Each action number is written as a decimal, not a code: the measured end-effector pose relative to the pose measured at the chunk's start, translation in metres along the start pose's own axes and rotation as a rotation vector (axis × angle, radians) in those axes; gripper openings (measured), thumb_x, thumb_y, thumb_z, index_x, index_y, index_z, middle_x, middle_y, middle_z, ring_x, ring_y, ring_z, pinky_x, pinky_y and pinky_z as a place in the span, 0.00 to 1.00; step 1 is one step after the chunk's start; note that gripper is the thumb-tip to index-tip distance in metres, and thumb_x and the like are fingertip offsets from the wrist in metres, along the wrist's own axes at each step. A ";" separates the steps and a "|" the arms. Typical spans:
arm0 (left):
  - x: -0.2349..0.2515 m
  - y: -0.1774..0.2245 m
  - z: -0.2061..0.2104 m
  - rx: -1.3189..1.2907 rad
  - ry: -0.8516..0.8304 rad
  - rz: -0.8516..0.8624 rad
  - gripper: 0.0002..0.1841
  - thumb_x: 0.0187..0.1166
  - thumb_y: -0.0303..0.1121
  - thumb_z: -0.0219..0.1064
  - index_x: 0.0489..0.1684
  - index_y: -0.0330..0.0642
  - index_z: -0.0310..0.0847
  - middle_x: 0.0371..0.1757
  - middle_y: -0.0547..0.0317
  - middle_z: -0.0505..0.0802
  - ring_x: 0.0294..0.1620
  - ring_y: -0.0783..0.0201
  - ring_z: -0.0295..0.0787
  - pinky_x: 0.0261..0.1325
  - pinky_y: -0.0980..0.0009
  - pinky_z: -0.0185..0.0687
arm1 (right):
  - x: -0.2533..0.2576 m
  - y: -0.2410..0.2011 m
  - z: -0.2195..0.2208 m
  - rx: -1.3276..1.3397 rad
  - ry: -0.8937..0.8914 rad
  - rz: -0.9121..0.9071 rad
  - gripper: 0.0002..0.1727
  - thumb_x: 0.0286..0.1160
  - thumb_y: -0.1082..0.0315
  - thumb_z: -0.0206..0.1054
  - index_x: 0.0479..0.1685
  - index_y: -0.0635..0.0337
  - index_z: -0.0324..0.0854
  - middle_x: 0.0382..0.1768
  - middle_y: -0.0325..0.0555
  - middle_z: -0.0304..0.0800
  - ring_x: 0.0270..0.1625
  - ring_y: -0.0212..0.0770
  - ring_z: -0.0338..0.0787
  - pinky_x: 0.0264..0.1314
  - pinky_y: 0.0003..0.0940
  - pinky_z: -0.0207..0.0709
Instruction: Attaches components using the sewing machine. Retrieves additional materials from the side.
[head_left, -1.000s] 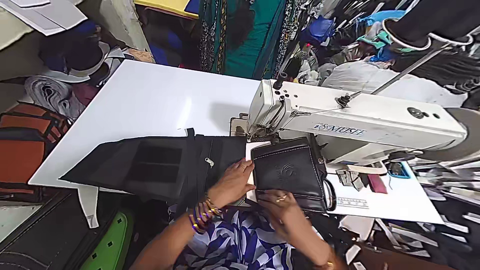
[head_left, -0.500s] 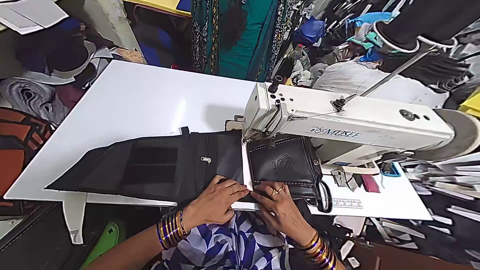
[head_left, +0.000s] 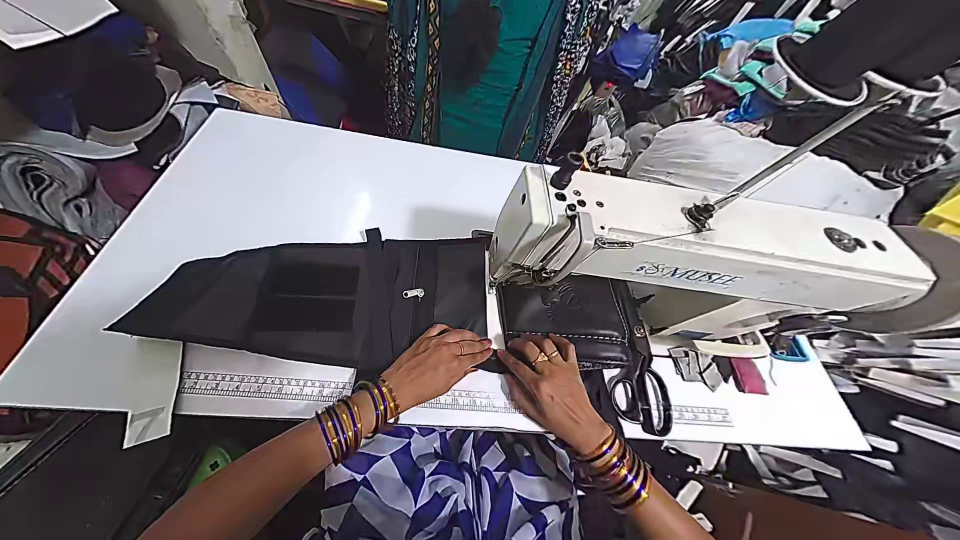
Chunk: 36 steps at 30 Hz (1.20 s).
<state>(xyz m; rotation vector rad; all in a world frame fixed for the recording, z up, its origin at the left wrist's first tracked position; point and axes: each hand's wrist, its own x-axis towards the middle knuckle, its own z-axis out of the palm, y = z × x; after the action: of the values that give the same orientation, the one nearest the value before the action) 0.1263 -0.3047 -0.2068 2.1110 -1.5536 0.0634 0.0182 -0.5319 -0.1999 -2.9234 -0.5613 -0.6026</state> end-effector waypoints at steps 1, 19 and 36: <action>0.003 -0.001 -0.003 -0.023 -0.036 -0.023 0.18 0.89 0.34 0.55 0.67 0.44 0.89 0.71 0.59 0.91 0.76 0.54 0.85 0.73 0.50 0.76 | 0.002 0.001 0.001 -0.002 0.005 0.014 0.21 0.79 0.55 0.54 0.55 0.48 0.93 0.58 0.50 0.93 0.64 0.57 0.89 0.68 0.65 0.69; 0.043 -0.055 -0.014 -0.029 -0.093 -0.078 0.20 0.91 0.37 0.52 0.69 0.48 0.88 0.73 0.61 0.90 0.79 0.55 0.80 0.75 0.48 0.70 | 0.025 0.035 0.011 0.224 -0.003 0.182 0.25 0.79 0.56 0.57 0.68 0.54 0.89 0.73 0.57 0.85 0.79 0.63 0.79 0.79 0.69 0.64; 0.058 -0.066 -0.016 -0.005 -0.076 -0.113 0.19 0.88 0.33 0.57 0.71 0.45 0.87 0.74 0.57 0.89 0.80 0.50 0.80 0.74 0.45 0.70 | -0.071 0.118 -0.060 -0.431 0.188 0.931 0.19 0.86 0.68 0.56 0.45 0.79 0.87 0.51 0.81 0.88 0.58 0.79 0.88 0.59 0.71 0.75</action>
<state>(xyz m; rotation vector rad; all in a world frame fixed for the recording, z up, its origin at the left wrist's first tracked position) 0.2098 -0.3354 -0.1983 2.2161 -1.4718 -0.0606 -0.0196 -0.6758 -0.1764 -2.9445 1.0139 -0.8848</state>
